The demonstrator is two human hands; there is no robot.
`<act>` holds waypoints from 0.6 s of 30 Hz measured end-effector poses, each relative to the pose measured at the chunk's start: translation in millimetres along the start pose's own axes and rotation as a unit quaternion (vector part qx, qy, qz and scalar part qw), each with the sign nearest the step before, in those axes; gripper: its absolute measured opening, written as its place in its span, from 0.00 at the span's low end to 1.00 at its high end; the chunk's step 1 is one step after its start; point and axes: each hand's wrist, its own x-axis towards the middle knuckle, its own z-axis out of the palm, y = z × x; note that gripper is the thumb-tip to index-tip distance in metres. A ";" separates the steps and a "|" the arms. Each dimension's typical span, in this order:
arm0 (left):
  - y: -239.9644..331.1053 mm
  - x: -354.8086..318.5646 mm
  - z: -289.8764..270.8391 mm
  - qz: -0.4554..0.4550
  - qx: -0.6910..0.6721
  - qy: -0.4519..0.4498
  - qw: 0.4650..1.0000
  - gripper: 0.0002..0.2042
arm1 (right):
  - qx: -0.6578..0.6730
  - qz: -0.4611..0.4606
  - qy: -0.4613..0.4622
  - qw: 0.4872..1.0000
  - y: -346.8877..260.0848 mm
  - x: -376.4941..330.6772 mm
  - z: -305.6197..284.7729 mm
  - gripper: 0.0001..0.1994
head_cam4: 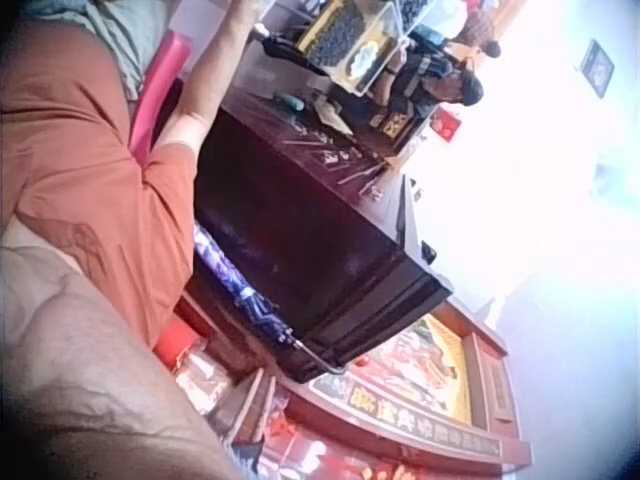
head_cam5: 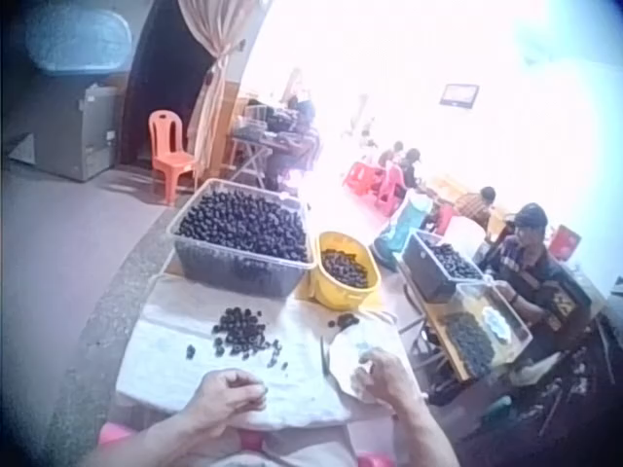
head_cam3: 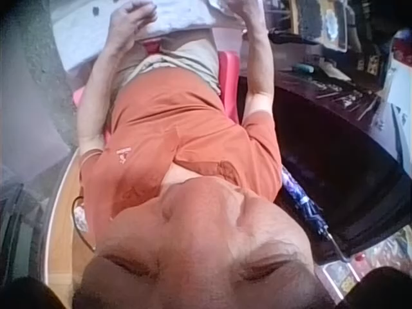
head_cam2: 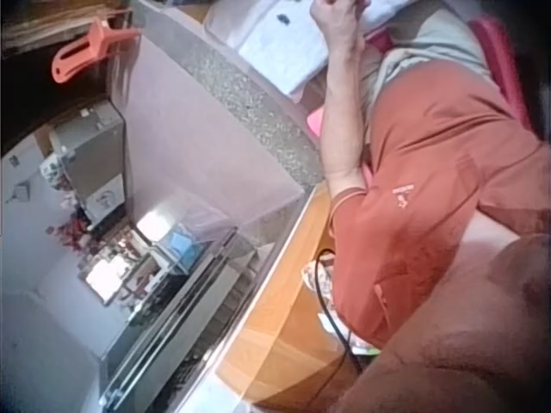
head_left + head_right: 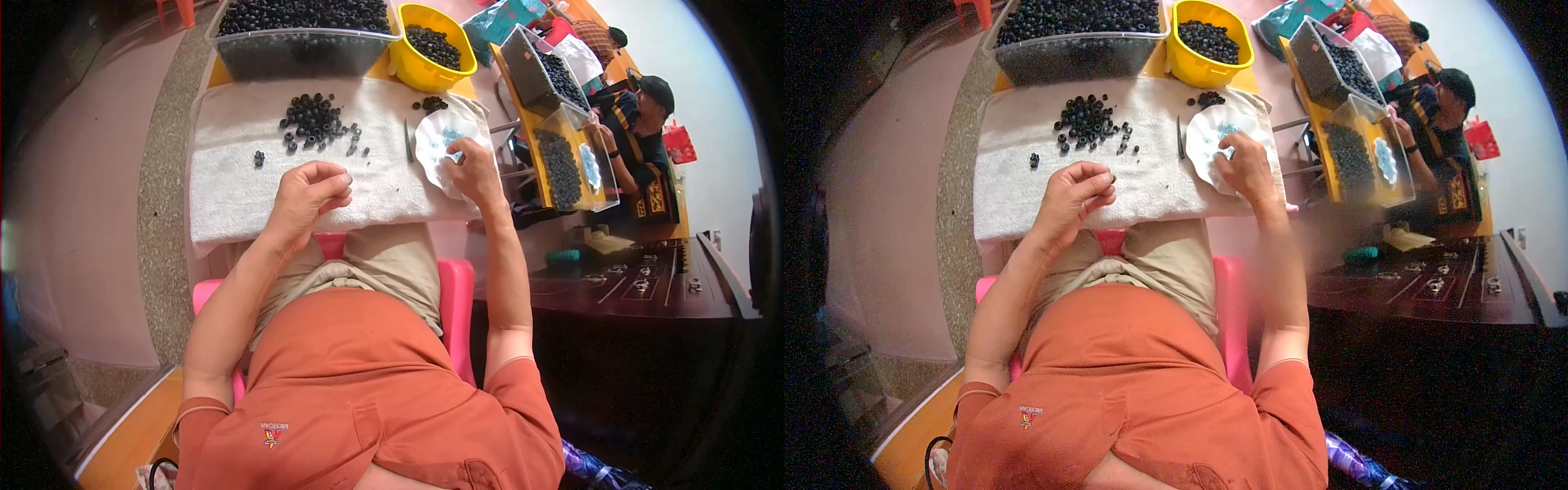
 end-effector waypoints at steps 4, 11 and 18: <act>1.7 -0.9 2.0 -0.002 0.007 0.001 1.000 0.05 | -0.006 0.001 0.015 1.000 5.5 -3.1 3.1 0.07; 1.0 0.2 2.4 -0.002 0.007 -0.006 1.000 0.06 | 0.107 0.044 0.052 0.992 18.2 -8.7 9.2 0.08; 0.5 -1.4 2.5 0.001 -0.005 -0.009 1.000 0.06 | 0.256 0.081 0.017 0.963 -25.1 -12.1 2.1 0.07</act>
